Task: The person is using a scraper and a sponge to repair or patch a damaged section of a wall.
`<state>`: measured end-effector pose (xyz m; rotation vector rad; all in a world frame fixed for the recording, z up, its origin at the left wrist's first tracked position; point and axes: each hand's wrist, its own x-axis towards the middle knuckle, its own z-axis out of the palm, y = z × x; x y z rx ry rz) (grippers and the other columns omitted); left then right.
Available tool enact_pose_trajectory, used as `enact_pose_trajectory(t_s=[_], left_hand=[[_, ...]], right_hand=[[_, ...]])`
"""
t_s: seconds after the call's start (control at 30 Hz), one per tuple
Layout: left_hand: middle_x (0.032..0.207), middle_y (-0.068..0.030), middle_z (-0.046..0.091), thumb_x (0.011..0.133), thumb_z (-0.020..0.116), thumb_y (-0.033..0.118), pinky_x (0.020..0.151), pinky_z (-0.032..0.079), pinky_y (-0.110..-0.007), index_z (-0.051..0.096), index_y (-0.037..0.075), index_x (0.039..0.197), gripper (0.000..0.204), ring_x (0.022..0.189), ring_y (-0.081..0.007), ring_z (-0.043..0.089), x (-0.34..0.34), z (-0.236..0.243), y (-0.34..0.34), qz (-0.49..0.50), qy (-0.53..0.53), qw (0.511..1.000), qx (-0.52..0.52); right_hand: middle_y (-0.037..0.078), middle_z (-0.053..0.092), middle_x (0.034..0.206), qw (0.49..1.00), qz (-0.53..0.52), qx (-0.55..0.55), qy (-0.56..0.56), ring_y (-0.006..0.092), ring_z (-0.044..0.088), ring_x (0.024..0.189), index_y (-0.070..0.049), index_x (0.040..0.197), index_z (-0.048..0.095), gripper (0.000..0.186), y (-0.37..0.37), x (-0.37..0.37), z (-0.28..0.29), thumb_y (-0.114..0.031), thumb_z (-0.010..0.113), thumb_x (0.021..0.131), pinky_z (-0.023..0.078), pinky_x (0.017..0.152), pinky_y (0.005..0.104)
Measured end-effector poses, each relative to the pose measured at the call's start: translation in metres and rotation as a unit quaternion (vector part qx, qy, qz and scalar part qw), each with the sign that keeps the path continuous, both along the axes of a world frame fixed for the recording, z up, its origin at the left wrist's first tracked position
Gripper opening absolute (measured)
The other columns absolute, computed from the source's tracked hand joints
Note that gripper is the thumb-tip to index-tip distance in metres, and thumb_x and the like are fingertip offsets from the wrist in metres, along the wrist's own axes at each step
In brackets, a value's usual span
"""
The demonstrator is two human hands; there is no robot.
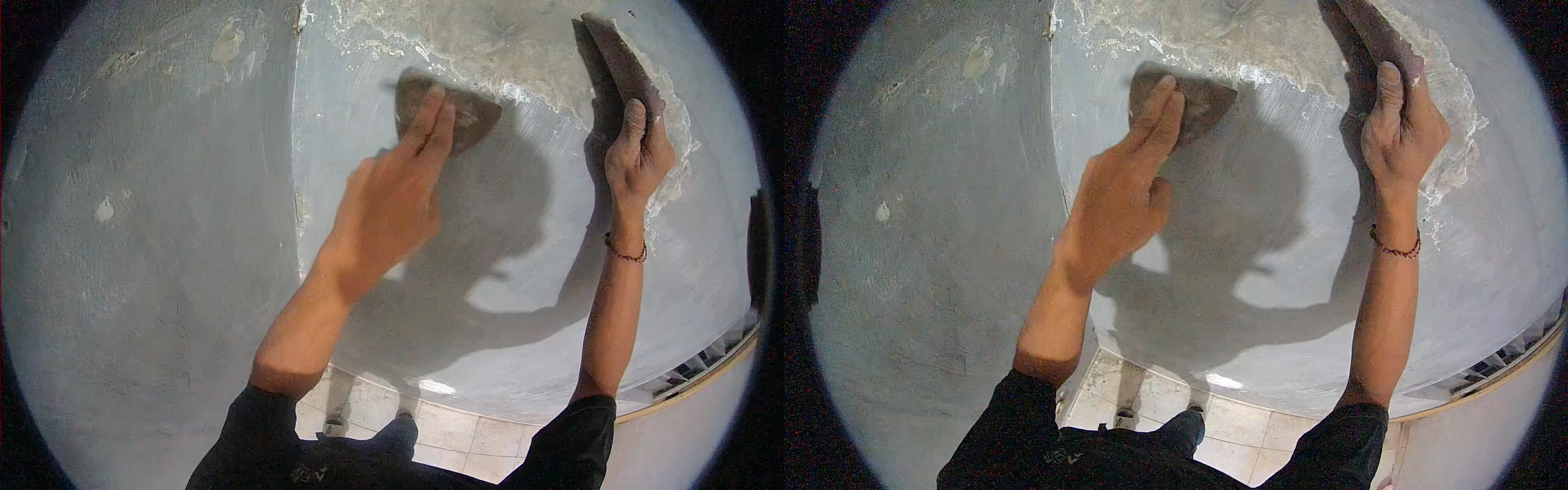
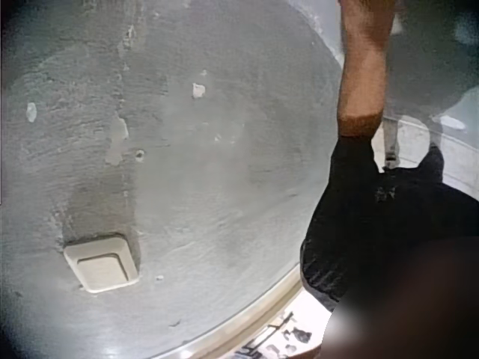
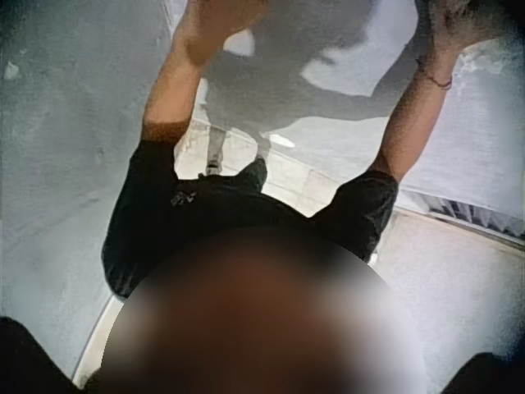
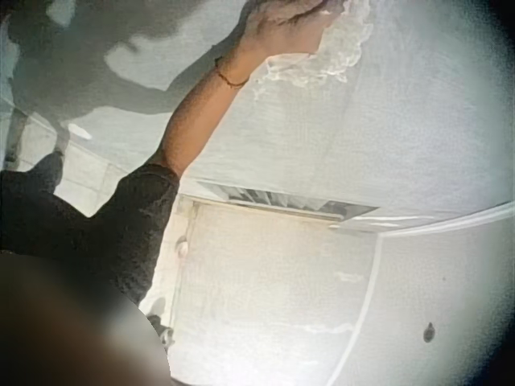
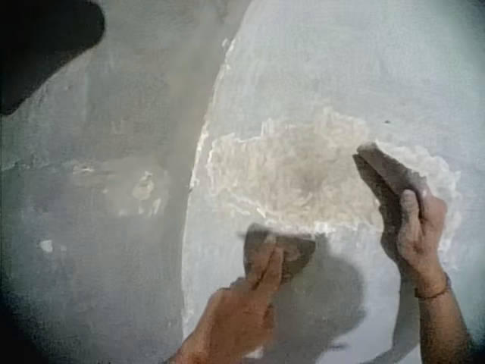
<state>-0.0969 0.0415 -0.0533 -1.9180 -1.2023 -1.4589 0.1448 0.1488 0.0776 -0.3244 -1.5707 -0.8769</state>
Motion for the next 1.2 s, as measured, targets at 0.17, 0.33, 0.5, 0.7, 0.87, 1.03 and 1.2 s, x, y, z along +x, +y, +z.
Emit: enact_pose_trajectory(t_s=[0.17, 0.33, 0.5, 0.7, 0.87, 1.03, 1.2], left_hand=[[0.139, -0.0216, 0.038, 0.067, 0.052, -0.006, 0.062, 0.054, -0.043, 0.042, -0.005, 0.126, 0.060, 0.072, -0.0403, 0.064, -0.011, 0.015, -0.004, -0.018, 0.018, 0.999, -0.027], [0.141, -0.0158, 0.036, 0.063, 0.049, -0.007, 0.085, 0.048, -0.046, 0.040, 0.002, 0.132, 0.070, 0.101, -0.0430, 0.055, -0.005, 0.019, -0.009, -0.040, 0.000, 0.994, -0.102], [0.134, -0.0296, 0.039, 0.066, 0.053, -0.005, 0.066, 0.056, -0.037, 0.044, -0.012, 0.122, 0.057, 0.074, -0.0376, 0.065, -0.002, 0.025, -0.012, 0.014, 0.070, 0.997, -0.026], [0.138, -0.0216, 0.037, 0.064, 0.049, -0.006, 0.092, 0.044, -0.046, 0.041, -0.004, 0.130, 0.066, 0.101, -0.0432, 0.055, -0.002, 0.033, -0.014, -0.012, 0.023, 0.993, -0.117], [0.136, -0.0220, 0.040, 0.064, 0.048, -0.007, 0.095, 0.044, -0.043, 0.042, -0.002, 0.130, 0.066, 0.106, -0.0435, 0.052, -0.002, 0.028, -0.008, -0.043, 0.001, 0.996, -0.077], [0.135, -0.0225, 0.040, 0.063, 0.048, -0.007, 0.096, 0.043, -0.043, 0.042, -0.002, 0.130, 0.068, 0.108, -0.0430, 0.051, -0.009, 0.038, 0.000, -0.069, -0.015, 0.996, -0.059], [0.134, -0.0233, 0.041, 0.061, 0.047, -0.007, 0.096, 0.044, -0.043, 0.043, -0.003, 0.128, 0.068, 0.111, -0.0423, 0.050, 0.000, 0.024, -0.002, -0.060, -0.011, 0.997, -0.041]], right_hand=[[0.012, 0.070, 0.090, 0.999, -0.016, -0.002, 0.029, 0.0174, 0.068, 0.080, -0.007, 0.109, 0.066, 0.025, -0.017, -0.011, -0.005, -0.020, 0.058, 0.090, 0.050, 0.072, 0.0270], [0.013, 0.069, 0.089, 0.997, -0.016, -0.043, 0.055, 0.0179, 0.068, 0.078, -0.007, 0.109, 0.065, 0.025, -0.026, -0.018, -0.008, -0.020, 0.059, 0.089, 0.051, 0.070, 0.0273], [0.013, 0.069, 0.087, 0.997, -0.041, -0.060, 0.038, 0.0185, 0.068, 0.073, -0.007, 0.108, 0.066, 0.024, -0.019, -0.012, -0.009, -0.020, 0.060, 0.089, 0.051, 0.067, 0.0283], [0.014, 0.068, 0.083, 0.999, -0.040, -0.001, 0.015, 0.0208, 0.067, 0.070, -0.007, 0.107, 0.066, 0.023, -0.022, -0.018, -0.008, -0.019, 0.062, 0.087, 0.050, 0.064, 0.0285], [0.016, 0.068, 0.082, 0.998, -0.047, -0.037, 0.009, 0.0225, 0.067, 0.068, -0.007, 0.107, 0.066, 0.023, -0.014, -0.007, -0.007, -0.019, 0.061, 0.088, 0.050, 0.063, 0.0292], [0.014, 0.067, 0.081, 0.999, -0.042, 0.016, 0.005, 0.0178, 0.064, 0.068, -0.006, 0.109, 0.064, 0.025, -0.011, -0.008, -0.009, -0.021, 0.059, 0.090, 0.049, 0.064, 0.0275], [0.013, 0.069, 0.088, 0.994, -0.033, -0.099, 0.041, 0.0142, 0.064, 0.078, -0.005, 0.112, 0.063, 0.026, -0.024, -0.008, -0.002, -0.021, 0.056, 0.093, 0.049, 0.072, 0.0266]])
